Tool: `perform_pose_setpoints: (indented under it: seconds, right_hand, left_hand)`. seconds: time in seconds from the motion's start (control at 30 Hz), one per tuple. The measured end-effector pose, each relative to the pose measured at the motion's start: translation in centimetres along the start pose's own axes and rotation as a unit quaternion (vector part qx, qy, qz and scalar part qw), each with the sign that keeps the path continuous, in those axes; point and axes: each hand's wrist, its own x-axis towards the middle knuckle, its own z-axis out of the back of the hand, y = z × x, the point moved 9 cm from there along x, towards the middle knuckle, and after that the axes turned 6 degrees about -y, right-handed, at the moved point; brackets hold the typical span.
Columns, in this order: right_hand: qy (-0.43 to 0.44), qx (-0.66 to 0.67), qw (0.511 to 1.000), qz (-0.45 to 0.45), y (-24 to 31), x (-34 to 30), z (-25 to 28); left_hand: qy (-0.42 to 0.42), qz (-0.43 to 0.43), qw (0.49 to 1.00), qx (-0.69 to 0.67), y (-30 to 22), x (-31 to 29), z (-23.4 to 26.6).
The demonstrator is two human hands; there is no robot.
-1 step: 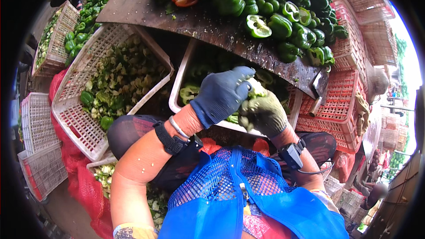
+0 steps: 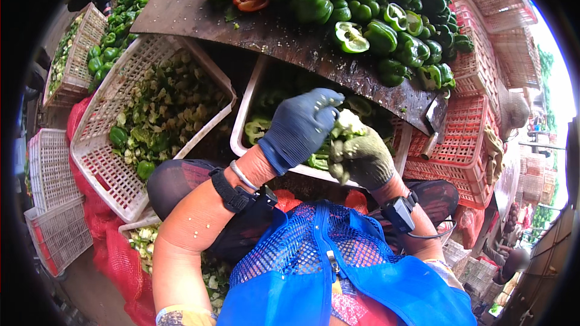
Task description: The recorder is cutting the tops off green peppers and removing seeds before placing them into a basket.
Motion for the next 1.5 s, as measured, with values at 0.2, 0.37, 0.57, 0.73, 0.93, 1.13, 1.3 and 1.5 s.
perform_pose_setpoints:
  seconds: [0.2, 0.37, 0.57, 0.73, 0.93, 1.13, 1.3, 1.5]
  right_hand:
    - [-0.140, -0.279, 0.924, 0.220, 9.0, 2.6, -2.5]
    - [-0.262, -0.704, 0.608, 0.258, 13.5, 6.7, -0.8]
    - [-0.292, -0.772, 0.462, 0.323, 14.6, 10.7, 4.6]
    - [-0.148, -0.698, 0.556, 0.426, 12.4, 6.7, 3.3]
    - [-0.192, -0.222, 0.901, 0.318, 9.8, 1.9, 3.5]
    - [-0.182, -0.161, 0.936, 0.256, 7.5, 2.1, 5.4]
    - [-0.198, -0.235, 0.940, 0.149, 6.4, 1.1, 6.2]
    - [-0.179, -0.385, 0.899, 0.111, 5.2, -0.9, 4.5]
  left_hand:
    - [0.132, 0.118, 0.913, 0.368, 5.8, -1.1, -0.2]
    - [0.106, 0.179, 0.948, 0.239, 6.1, -0.2, -0.1]
    - [-0.072, 0.204, 0.970, 0.111, 8.5, 4.0, 2.9]
    - [-0.070, 0.240, 0.968, 0.036, 10.1, 5.7, 1.7]
    - [0.055, 0.178, 0.982, 0.029, 9.3, 5.3, -3.3]
    - [0.056, 0.093, 0.991, 0.081, 4.1, 4.0, -5.6]
    - [0.171, -0.068, 0.933, 0.309, 1.2, 3.7, -6.7]
    - [0.168, -0.097, 0.932, 0.308, 2.1, 1.9, -7.2]
